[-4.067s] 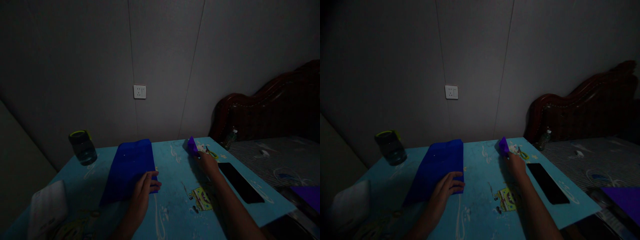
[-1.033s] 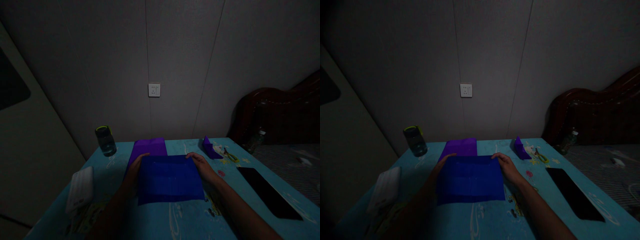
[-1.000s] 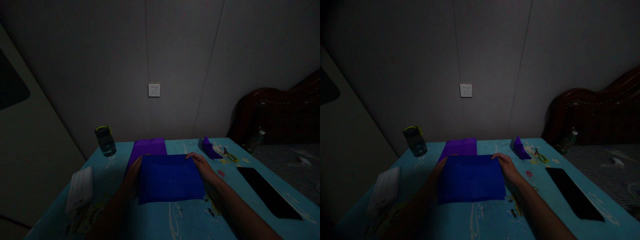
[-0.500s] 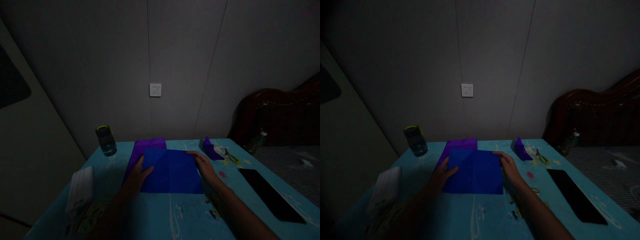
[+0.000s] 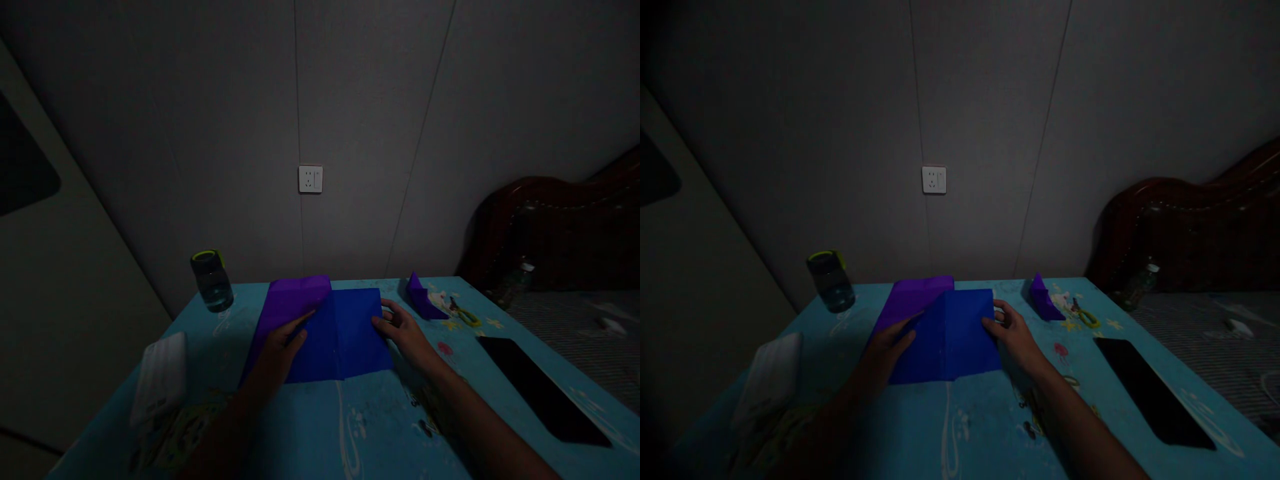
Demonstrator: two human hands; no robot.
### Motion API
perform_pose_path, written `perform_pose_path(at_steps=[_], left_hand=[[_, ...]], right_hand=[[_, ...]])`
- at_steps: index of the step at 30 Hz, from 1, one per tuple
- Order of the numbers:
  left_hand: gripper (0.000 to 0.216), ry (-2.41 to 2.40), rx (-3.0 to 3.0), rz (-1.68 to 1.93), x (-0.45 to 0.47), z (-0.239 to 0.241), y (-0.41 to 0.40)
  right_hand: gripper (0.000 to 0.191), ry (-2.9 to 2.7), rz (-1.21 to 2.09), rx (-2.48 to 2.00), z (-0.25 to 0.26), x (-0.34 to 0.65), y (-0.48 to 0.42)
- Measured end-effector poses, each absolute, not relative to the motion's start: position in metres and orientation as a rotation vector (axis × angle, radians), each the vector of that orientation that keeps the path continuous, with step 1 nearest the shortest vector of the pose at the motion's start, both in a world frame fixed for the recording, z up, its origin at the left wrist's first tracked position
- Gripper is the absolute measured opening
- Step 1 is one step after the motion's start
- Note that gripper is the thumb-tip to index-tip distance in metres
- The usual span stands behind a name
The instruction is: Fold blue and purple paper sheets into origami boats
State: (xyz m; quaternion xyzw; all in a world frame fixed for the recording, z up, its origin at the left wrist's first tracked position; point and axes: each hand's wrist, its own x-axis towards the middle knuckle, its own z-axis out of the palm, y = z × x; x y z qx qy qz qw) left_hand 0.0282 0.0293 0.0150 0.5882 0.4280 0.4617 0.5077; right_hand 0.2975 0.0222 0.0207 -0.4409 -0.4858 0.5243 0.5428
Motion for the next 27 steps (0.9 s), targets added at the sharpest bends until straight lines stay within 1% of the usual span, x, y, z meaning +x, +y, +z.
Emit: perform_pose_path(at_steps=[4,13,19,21,24,27], left_hand=[[0.039,1.002,1.63,1.077,0.027,0.014,0.031],[0.041,0.958,1.711,1.085,0.027,0.015,0.03],[0.047,0.922,1.819,1.078,0.024,0.012,0.03],[0.049,0.937,1.854,1.072,0.024,0.01,0.031],[0.053,0.954,1.87,1.085,0.025,0.009,0.03],[0.051,0.998,1.855,1.11,0.027,0.011,0.028]], right_hand=[[0.047,-1.179,1.219,-1.043,0.022,0.295,0.02],[0.04,-1.213,1.15,-0.996,0.022,0.288,0.015],[0.04,-1.284,1.102,-0.991,0.024,0.285,0.011],[0.035,-1.386,0.998,-1.03,0.024,0.285,0.01],[0.024,-1.647,0.708,-1.036,0.02,0.288,0.01],[0.029,-1.828,0.516,-0.964,0.016,0.291,0.009]])
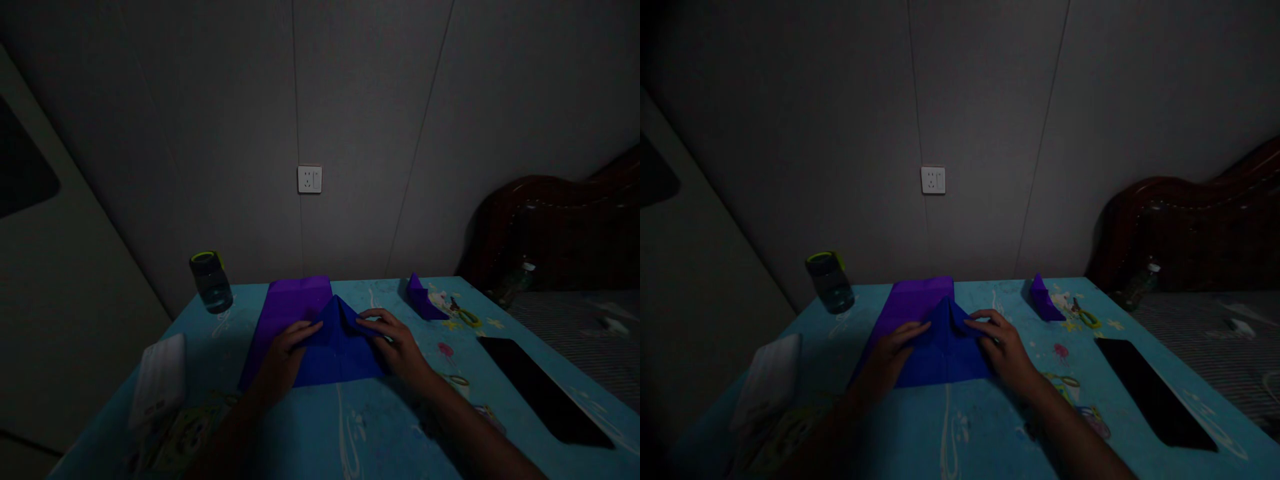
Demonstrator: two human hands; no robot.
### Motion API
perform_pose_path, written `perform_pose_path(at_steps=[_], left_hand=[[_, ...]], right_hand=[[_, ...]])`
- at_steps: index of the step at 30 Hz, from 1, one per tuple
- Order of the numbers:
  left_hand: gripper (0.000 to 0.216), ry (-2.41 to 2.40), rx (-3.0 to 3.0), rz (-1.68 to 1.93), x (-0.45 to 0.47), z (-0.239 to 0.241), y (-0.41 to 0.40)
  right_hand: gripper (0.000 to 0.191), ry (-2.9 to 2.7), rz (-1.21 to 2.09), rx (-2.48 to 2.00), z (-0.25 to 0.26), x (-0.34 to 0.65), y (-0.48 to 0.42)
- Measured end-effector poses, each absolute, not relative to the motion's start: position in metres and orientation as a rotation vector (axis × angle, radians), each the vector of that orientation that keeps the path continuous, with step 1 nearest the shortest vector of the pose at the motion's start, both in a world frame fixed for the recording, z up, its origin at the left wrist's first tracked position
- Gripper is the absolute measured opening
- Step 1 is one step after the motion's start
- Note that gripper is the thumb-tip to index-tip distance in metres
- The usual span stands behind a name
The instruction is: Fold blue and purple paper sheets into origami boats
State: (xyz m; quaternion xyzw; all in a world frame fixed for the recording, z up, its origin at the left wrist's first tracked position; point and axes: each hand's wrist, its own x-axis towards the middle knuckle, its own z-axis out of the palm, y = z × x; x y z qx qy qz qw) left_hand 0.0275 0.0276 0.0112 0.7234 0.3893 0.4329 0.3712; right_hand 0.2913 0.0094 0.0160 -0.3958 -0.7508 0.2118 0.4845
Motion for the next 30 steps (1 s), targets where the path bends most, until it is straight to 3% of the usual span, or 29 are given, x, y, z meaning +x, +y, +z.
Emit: perform_pose_path(at_steps=[4,8,17,22,30], left_hand=[[0.048,0.992,1.82,1.092,0.03,0.016,0.023],[0.041,0.978,1.748,1.112,0.033,0.02,0.02],[0.05,1.08,1.436,1.109,0.031,0.022,0.02],[0.044,1.082,1.736,1.118,0.031,0.018,0.02],[0.057,1.238,2.462,0.98,0.029,-0.025,0.043]], right_hand=[[0.035,-1.842,0.49,-0.943,0.016,0.29,0.007],[0.027,-1.725,0.524,-1.007,0.022,0.286,0.005],[0.037,-1.253,0.905,-1.148,0.021,0.281,0.005],[0.03,-1.631,0.665,-1.026,0.023,0.283,0.006],[0.063,-2.225,0.29,-1.141,-0.013,0.283,0.018]])
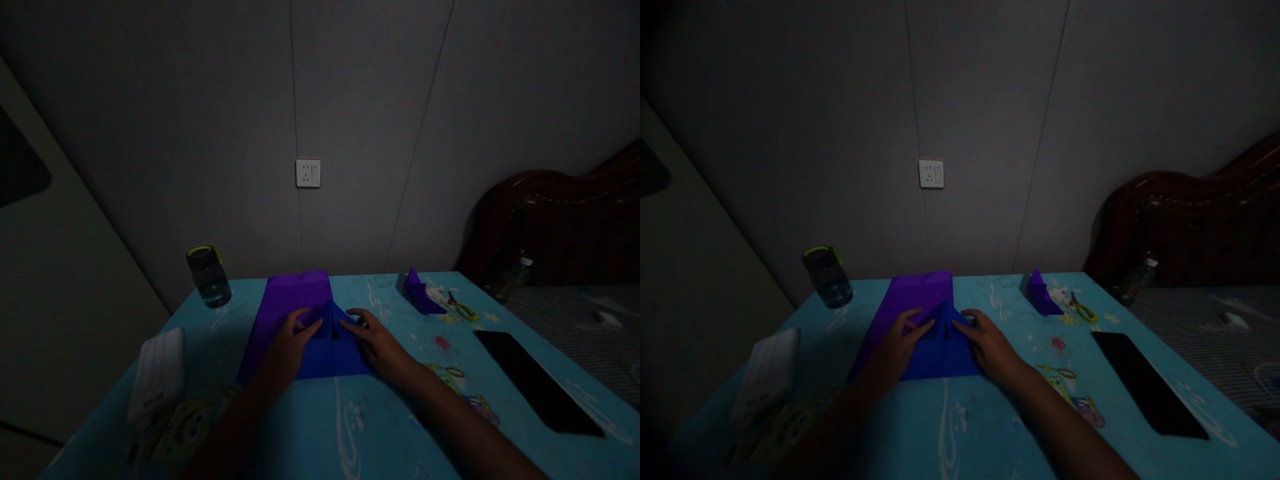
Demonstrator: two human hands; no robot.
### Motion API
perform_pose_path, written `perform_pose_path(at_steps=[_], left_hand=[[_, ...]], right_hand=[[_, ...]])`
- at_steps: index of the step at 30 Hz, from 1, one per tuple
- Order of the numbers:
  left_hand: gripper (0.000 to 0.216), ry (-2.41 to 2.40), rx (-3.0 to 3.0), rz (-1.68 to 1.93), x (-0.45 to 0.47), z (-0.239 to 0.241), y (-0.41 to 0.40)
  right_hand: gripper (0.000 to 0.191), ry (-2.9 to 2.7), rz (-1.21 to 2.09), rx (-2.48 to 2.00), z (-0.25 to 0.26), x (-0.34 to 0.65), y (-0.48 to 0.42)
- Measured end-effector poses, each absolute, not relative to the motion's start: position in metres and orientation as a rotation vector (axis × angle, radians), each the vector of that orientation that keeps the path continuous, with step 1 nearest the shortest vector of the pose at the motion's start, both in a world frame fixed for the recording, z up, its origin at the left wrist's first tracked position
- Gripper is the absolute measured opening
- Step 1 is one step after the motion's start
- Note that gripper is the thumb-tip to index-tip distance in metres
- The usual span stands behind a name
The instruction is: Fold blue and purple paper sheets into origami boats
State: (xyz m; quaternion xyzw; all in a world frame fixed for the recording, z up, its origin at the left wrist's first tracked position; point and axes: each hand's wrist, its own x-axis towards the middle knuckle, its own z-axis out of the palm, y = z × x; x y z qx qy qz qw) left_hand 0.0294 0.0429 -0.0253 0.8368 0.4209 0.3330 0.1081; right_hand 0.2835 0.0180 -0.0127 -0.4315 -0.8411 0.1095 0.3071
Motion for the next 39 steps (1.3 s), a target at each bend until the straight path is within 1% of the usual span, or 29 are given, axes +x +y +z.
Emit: perform_pose_path(at_steps=[3,7,9,12,14,16,18,19,22,27,31,34,39], left_hand=[[0.053,1.231,2.697,0.833,0.03,-0.035,0.046],[0.045,0.979,2.833,0.623,0.033,-0.025,0.034],[0.042,0.911,2.807,0.566,0.034,-0.017,0.025],[0.043,0.91,2.749,0.517,0.033,-0.01,0.017],[0.048,0.91,2.694,0.517,0.03,-0.009,0.015],[0.054,0.895,2.62,0.533,0.026,-0.011,0.016],[0.058,0.872,2.546,0.545,0.022,-0.012,0.018],[0.058,0.86,2.518,0.548,0.02,-0.012,0.019],[0.055,0.827,2.463,0.56,0.015,-0.011,0.021],[0.042,0.829,2.432,0.573,0.011,-0.006,0.022],[0.032,0.848,2.427,0.623,0.011,-0.006,0.024],[0.029,0.939,2.408,0.662,0.012,-0.006,0.028],[0.03,1.082,2.445,0.618,0.016,-0.008,0.031]], right_hand=[[0.056,-2.4,0.092,-1.213,-0.021,0.277,0.02],[0.048,-2.534,-0.098,-1.261,-0.016,0.268,0.019],[0.046,-2.575,-0.117,-1.246,-0.01,0.266,0.015],[0.044,-2.647,-0.013,-1.137,0.001,0.267,0.005],[0.05,-2.693,0.102,-1.051,0.007,0.27,-0.001],[0.066,-2.722,0.191,-1.014,0.01,0.272,-0.005],[0.073,-2.728,0.244,-1.027,0.011,0.274,-0.006],[0.072,-2.721,0.268,-1.041,0.011,0.275,-0.005],[0.056,-2.682,0.343,-1.067,0.011,0.275,-0.003],[0.035,-2.59,0.509,-1.057,0.014,0.278,-0.002],[0.033,-2.486,0.514,-1.139,0.01,0.275,0.001],[0.031,-2.392,0.466,-1.208,0.0,0.271,0.007],[0.024,-2.281,0.253,-1.375,-0.015,0.266,0.016]])
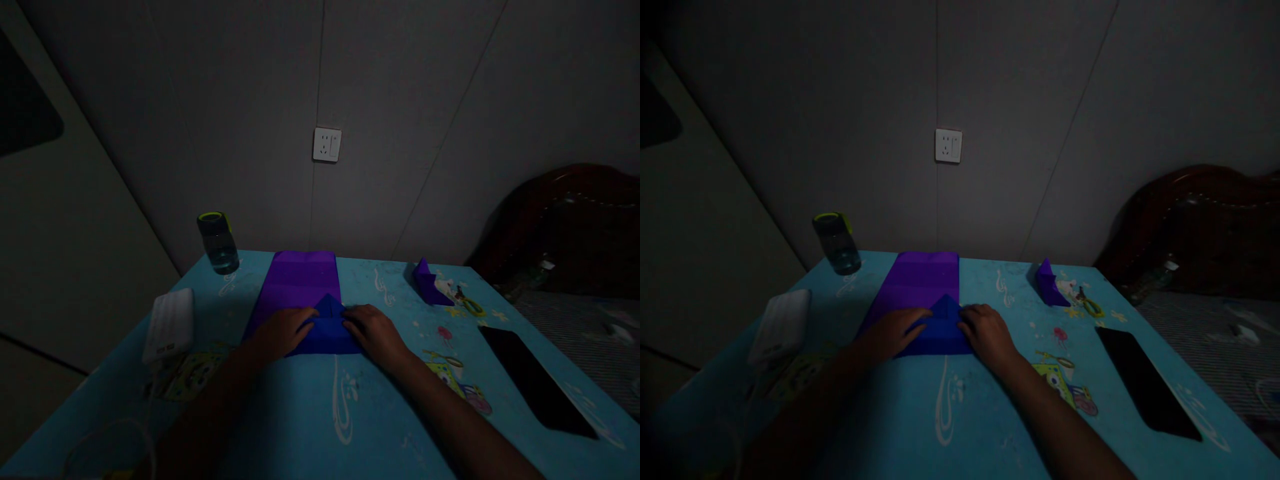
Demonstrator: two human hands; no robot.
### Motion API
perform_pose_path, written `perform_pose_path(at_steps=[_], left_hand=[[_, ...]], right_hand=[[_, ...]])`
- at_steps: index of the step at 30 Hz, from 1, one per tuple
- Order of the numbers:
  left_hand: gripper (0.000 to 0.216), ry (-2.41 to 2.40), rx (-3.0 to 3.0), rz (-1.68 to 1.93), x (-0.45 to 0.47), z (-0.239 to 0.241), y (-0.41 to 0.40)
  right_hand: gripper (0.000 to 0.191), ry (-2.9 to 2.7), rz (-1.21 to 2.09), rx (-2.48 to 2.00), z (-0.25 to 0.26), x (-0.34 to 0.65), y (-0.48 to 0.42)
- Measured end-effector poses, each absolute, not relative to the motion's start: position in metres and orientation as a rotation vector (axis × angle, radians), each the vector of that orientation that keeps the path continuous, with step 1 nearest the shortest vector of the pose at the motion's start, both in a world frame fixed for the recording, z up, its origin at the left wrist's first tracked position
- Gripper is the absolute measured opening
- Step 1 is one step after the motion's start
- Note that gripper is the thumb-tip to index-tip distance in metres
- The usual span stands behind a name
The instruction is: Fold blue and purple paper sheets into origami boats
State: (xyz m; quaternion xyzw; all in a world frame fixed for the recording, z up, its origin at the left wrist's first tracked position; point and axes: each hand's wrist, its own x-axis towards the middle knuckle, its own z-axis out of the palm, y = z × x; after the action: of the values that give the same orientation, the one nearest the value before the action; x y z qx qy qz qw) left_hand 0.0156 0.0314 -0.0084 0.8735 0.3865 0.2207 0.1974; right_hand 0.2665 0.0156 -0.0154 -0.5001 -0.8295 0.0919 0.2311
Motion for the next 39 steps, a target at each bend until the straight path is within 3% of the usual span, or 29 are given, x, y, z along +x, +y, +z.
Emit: perform_pose_path(at_steps=[12,18,22,29,34,36,39], left_hand=[[0.044,1.185,2.623,0.678,0.023,-0.023,0.029],[0.055,1.234,2.421,0.808,0.027,-0.026,0.029],[0.063,1.242,2.188,0.931,0.03,-0.023,0.029],[0.03,1.396,1.791,1.11,0.024,-0.006,0.034],[0.034,1.22,1.488,1.152,0.027,0.001,0.034],[0.033,1.163,1.415,1.18,0.031,0.002,0.032],[0.029,1.148,1.364,1.217,0.037,0.003,0.027]], right_hand=[[0.039,-2.212,0.022,-1.507,-0.016,0.267,0.013],[0.04,-2.093,0.31,-1.486,-0.013,0.288,0.019],[0.024,-1.972,0.575,-1.399,-0.007,0.303,0.022],[0.027,-1.785,0.818,-1.282,0.009,0.301,0.019],[0.037,-1.316,1.051,-1.076,0.011,0.291,0.02],[0.048,-1.175,1.063,-1.01,0.009,0.287,0.021],[0.047,-1.093,1.036,-0.958,0.008,0.285,0.022]])
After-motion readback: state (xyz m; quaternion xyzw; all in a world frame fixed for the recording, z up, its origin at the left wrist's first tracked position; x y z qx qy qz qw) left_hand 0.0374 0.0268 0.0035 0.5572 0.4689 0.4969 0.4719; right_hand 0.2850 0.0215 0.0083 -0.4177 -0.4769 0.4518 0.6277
